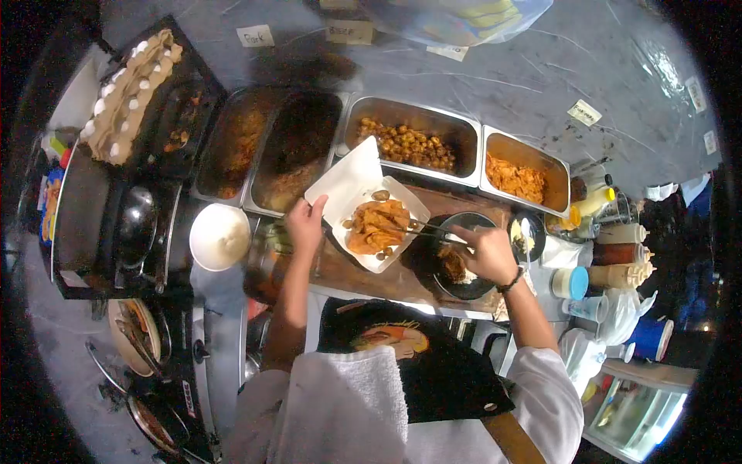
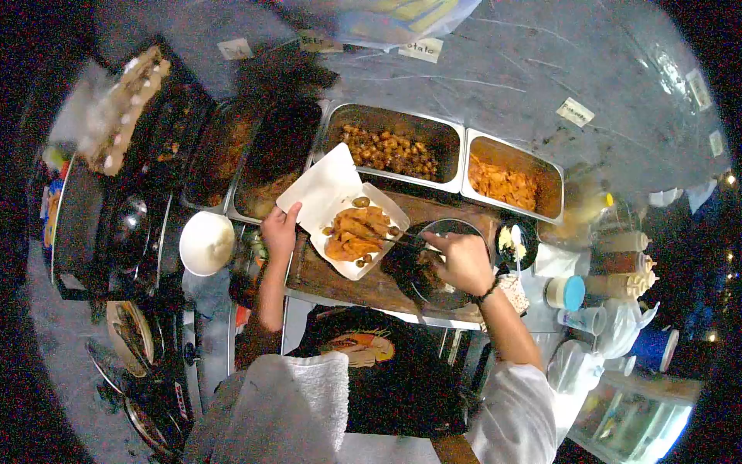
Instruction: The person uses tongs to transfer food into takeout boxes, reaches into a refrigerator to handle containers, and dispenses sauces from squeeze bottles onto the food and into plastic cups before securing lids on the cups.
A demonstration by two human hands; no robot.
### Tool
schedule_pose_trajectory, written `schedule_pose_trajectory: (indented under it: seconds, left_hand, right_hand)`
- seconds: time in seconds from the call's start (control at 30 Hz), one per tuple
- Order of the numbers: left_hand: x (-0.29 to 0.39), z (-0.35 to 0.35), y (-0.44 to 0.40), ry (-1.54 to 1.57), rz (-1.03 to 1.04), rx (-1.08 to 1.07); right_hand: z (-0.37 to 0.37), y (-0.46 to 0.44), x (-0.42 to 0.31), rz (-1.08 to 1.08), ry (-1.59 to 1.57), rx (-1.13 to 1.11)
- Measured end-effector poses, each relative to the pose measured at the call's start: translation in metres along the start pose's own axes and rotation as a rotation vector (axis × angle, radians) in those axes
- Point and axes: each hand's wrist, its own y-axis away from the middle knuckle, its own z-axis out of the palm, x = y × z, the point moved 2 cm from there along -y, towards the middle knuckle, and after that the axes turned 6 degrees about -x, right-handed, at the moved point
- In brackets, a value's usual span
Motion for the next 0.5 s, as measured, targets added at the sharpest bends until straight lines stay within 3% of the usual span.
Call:
schedule_pose_trajectory:
  seconds: [0.07, 0.13, 0.27, 0.33, 0.43, 0.5]
  left_hand:
    - [-0.011, 0.002, -0.002, -0.056, 0.022, 0.009]
    - [-0.014, 0.002, -0.002, 0.117, 0.056, -0.001]
    - [-0.011, 0.003, -0.002, 0.149, 0.085, 0.033]
    - [-0.001, 0.0, 0.0, 0.064, -0.081, -0.041]
    - [0.025, -0.003, 0.004, -0.079, -0.155, -0.04]
    - [-0.007, -0.002, -0.001, -0.045, -0.066, -0.013]
  right_hand:
    - [0.002, 0.0, -0.001, -0.012, 0.03, -0.019]
    - [-0.002, -0.002, 0.001, 0.067, 0.074, 0.05]
    - [-0.012, -0.001, 0.005, 0.058, 0.064, 0.098]
    - [-0.01, -0.001, 0.001, 0.05, 0.0, 0.038]
    - [-0.006, 0.0, 0.005, 0.022, -0.027, 0.031]
    - [-0.02, 0.007, 0.006, 0.109, -0.036, -0.009]
